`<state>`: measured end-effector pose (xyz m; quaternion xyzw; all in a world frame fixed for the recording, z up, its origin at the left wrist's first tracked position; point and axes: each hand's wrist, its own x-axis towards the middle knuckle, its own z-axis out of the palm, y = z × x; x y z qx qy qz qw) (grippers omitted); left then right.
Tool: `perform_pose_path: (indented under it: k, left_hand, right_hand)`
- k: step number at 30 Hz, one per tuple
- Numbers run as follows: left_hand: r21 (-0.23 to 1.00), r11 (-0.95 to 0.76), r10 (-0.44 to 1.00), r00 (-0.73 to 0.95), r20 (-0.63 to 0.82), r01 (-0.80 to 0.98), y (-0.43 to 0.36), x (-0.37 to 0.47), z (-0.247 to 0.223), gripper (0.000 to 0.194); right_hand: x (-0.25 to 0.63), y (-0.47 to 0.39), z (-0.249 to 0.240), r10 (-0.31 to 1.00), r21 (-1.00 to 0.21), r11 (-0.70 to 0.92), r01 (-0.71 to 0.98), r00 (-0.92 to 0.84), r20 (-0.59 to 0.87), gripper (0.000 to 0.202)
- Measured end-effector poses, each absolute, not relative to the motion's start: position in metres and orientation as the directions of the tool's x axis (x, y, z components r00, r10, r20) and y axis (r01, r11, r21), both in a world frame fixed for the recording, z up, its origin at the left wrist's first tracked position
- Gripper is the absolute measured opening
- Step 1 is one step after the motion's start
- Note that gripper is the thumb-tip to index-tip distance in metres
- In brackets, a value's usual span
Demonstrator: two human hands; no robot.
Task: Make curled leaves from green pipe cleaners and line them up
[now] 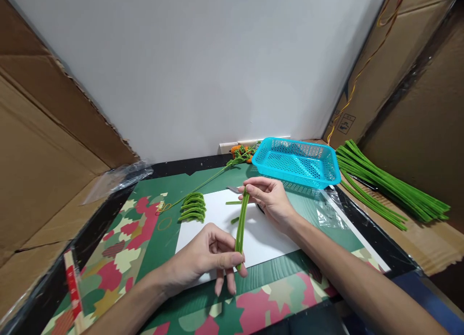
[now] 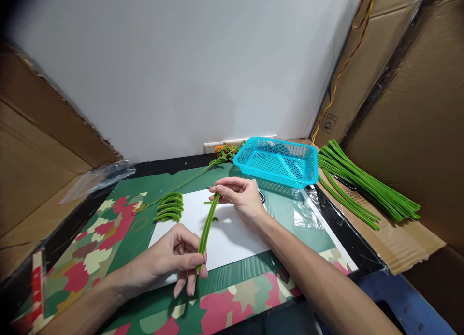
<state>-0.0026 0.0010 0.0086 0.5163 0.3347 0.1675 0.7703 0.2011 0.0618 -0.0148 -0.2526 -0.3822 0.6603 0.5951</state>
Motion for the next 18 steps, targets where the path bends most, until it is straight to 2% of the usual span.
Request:
perform_pose_path:
  k: [12,18]
  left_hand:
    - [0.877,0.479,0.578,0.735,-0.355,0.048,-0.0013,-0.0024,0.0078,0.029]
    - [0.861,0.507,0.636,0.690,-0.345,-0.037,-0.0033,0.0011,0.0033,0.029]
  right_hand:
    - [0.2006,0.0616,-0.0155,0.984,-0.801,0.002,-0.598,-0.143,0.109,0.034]
    - [0.1993,0.0615,-0.0171,0.986,-0.795,0.007,-0.606,-0.129,0.108,0.034]
